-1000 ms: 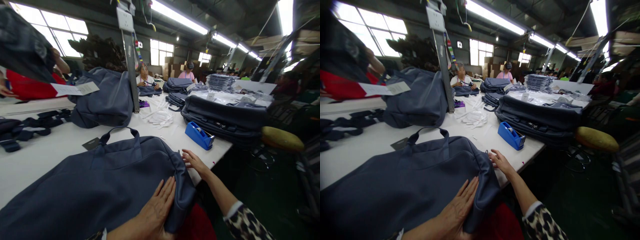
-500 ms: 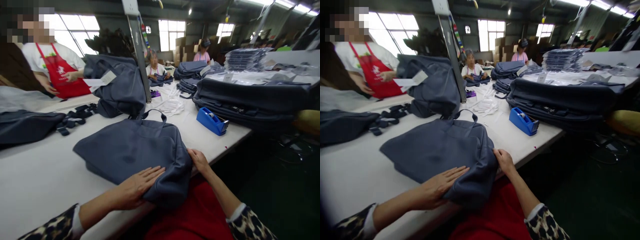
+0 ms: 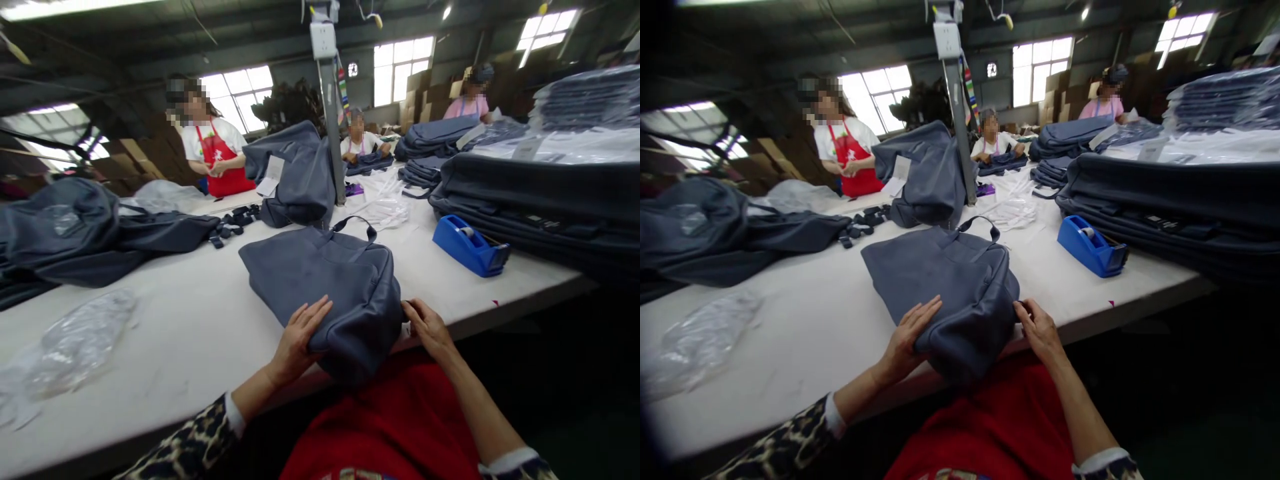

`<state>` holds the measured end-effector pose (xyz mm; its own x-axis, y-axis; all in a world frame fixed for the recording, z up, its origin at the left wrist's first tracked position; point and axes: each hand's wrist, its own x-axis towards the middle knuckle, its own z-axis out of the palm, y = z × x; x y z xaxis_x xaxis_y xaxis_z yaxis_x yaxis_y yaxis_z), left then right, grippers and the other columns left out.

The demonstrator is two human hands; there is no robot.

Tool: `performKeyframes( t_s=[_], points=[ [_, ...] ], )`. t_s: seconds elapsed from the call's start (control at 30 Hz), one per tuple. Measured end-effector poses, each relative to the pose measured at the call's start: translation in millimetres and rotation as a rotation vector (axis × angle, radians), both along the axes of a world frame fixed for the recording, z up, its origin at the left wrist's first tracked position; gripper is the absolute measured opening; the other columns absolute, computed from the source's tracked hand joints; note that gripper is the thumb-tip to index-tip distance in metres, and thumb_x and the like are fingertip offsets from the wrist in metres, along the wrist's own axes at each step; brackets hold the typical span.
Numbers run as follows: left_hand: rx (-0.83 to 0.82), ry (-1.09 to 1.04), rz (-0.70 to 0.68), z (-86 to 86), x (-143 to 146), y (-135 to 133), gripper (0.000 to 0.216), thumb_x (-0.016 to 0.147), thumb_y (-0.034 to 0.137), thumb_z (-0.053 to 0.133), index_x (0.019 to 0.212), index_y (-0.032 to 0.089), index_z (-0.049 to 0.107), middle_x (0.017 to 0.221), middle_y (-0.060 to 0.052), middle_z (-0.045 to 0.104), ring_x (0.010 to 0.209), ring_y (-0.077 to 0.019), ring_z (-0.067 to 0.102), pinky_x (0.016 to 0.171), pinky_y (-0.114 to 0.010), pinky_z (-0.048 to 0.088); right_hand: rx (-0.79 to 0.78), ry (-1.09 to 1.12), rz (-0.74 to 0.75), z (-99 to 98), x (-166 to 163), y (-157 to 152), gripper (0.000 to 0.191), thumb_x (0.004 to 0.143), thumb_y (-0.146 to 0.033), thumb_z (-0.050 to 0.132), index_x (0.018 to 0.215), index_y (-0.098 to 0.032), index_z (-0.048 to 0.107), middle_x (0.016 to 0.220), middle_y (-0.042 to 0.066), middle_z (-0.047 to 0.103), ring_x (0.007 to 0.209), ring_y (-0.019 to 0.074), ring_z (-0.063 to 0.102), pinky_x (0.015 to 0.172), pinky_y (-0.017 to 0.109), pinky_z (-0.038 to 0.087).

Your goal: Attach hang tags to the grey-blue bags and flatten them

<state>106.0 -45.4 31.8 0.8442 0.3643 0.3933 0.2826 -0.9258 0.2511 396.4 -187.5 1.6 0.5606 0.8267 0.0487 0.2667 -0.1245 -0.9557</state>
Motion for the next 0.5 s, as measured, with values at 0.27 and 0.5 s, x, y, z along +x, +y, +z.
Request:
performKeyframes(
  t_s=[0.27,0.5],
  points=[
    [0.031,-0.011,0.292,-10.9,-45,7,0.032,0.099,0.026,0.043,0.119,0.029,0.068,0.137,-0.004,0.061,0.133,-0.024,0.049,0.117,-0.053,0.028,0.108,0.088,0.271,6.1,-30,-1,0.042,0.082,-0.063,0.061,0.076,-0.022,0.055,0.064,-0.005,0.048,0.061,0.0127,0.046,0.057,0.024,0.04],
    [-0.197,-0.434,0.712,-15.4,-85,-6,0.054,0.09,0.041,0.057,0.138,0.017,0.048,0.15,-0.015,0.043,0.141,-0.0291,0.037,0.117,-0.052,0.031,0.166,0.204,0.322,-1.6,-70,6,0.051,0.079,-0.07,0.059,0.065,-0.022,0.051,0.056,-0.004,0.047,0.056,0.0139,0.049,0.056,0.026,0.041]
  ],
)
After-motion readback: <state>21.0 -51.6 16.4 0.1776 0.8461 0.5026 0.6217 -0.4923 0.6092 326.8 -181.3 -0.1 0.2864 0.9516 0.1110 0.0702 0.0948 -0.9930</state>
